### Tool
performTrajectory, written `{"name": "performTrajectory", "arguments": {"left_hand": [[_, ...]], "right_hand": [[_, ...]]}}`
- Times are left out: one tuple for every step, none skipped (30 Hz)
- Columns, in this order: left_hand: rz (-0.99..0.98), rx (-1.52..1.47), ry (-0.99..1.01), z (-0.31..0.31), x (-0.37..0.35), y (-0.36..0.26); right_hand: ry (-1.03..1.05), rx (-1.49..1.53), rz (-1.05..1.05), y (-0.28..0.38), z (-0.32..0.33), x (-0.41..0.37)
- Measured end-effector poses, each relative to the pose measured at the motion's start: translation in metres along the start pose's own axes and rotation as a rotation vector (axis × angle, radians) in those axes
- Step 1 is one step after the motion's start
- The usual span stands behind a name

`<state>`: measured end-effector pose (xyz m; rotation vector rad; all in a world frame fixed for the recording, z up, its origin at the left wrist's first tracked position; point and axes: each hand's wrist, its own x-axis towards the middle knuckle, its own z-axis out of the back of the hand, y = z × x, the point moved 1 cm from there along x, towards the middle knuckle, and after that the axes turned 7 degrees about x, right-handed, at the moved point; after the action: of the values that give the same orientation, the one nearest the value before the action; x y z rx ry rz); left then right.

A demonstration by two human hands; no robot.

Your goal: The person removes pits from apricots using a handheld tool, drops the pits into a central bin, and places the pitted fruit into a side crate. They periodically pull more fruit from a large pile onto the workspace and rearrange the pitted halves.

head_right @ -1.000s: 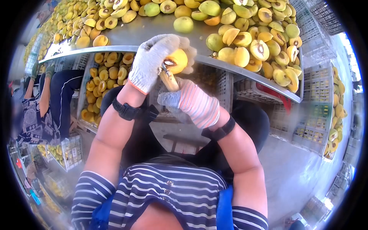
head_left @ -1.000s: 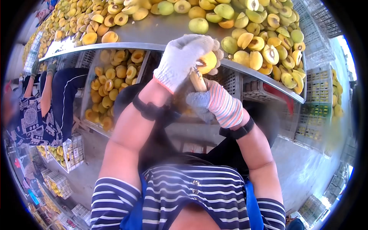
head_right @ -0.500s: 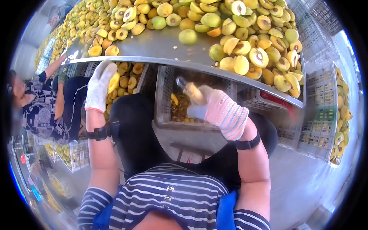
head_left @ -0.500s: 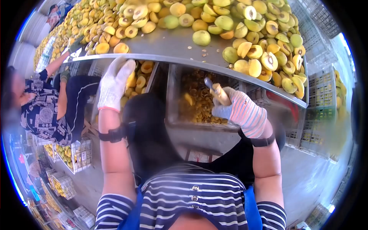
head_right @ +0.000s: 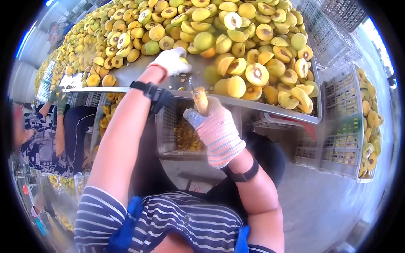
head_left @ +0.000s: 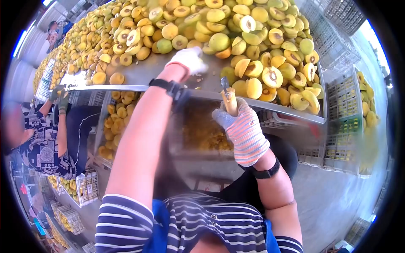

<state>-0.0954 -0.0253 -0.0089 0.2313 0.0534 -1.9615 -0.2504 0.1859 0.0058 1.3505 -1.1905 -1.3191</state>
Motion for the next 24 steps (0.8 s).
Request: {"name": "performTrajectory", "arguments": {"left_hand": [[-0.006,-0.61,0.032,0.0,-0.015,0.012],[-0.01,-1.219,0.057,0.003,-0.033,0.02],[-0.013,-1.579,0.05,0.009,-0.059,0.021],[-0.016,-1.942,0.035,0.011,-0.084,0.022],[-0.1,-2.105,0.067,0.006,-0.097,0.022],[-0.1,-2.157,-0.001,0.001,-0.108,0.019],[-0.118,-2.194,0.024,-0.001,-0.118,0.019],[-0.133,-2.234,0.055,-0.005,-0.128,0.017],[-0.119,-2.265,0.032,-0.01,-0.132,0.013],[-0.116,-2.277,0.034,-0.014,-0.136,0.01],[-0.137,-2.294,-0.012,-0.014,-0.14,0.007],[-0.159,-2.31,-0.054,-0.012,-0.144,0.004],[-0.144,-2.294,-0.062,-0.009,-0.148,0.001],[-0.146,-2.306,-0.052,-0.012,-0.149,-0.003],[-0.093,-1.988,-0.295,-0.014,-0.148,-0.004],[-0.041,-1.654,-0.508,-0.015,-0.147,-0.004],[-0.032,-1.559,-0.579,-0.016,-0.147,-0.003],[-0.026,-1.565,-0.576,-0.017,-0.147,-0.003],[-0.017,-1.476,-0.629,-0.016,-0.148,-0.003],[-0.013,-1.379,-0.685,-0.015,-0.148,-0.001],[-0.007,-1.378,-0.692,-0.013,-0.147,0.0],[0.02,-1.734,-0.625,-0.014,-0.147,0.0],[0.054,-2.085,-0.535,-0.016,-0.148,0.002],[0.058,-2.084,-0.532,-0.018,-0.149,0.002]], "right_hand": [[-0.012,-0.011,0.009,0.002,-0.002,0.0],[-0.021,-0.022,0.02,0.002,-0.004,0.001],[-0.012,-0.015,0.019,-0.001,-0.007,0.004],[0.0,-0.25,0.124,-0.007,-0.01,0.007],[0.018,-0.489,0.231,-0.009,-0.015,0.009],[0.034,-0.492,0.233,-0.007,-0.022,0.009],[0.035,-0.508,0.246,-0.003,-0.028,0.009],[0.035,-0.527,0.253,-0.002,-0.033,0.008],[0.049,-0.556,0.256,-0.009,-0.038,0.011],[0.051,-0.565,0.249,-0.008,-0.043,0.011],[0.081,-0.553,0.237,-0.008,-0.05,0.012],[0.107,-0.541,0.225,-0.008,-0.054,0.013],[0.201,-0.796,0.373,-0.016,-0.055,0.017],[0.199,-0.805,0.363,-0.025,-0.056,0.021],[0.173,-0.79,0.557,-0.033,-0.057,0.026],[0.15,-0.769,0.752,-0.039,-0.057,0.03],[0.151,-0.776,0.75,-0.042,-0.059,0.035],[0.177,-0.773,0.732,-0.046,-0.061,0.038],[0.208,-0.766,0.715,-0.051,-0.065,0.04],[0.218,-0.765,0.716,-0.059,-0.068,0.043],[0.253,-0.556,0.592,-0.069,-0.07,0.045],[0.284,-0.347,0.463,-0.074,-0.072,0.047],[0.291,-0.341,0.458,-0.057,-0.077,0.043],[0.33,-0.226,0.227,-0.026,-0.082,0.036]]}}
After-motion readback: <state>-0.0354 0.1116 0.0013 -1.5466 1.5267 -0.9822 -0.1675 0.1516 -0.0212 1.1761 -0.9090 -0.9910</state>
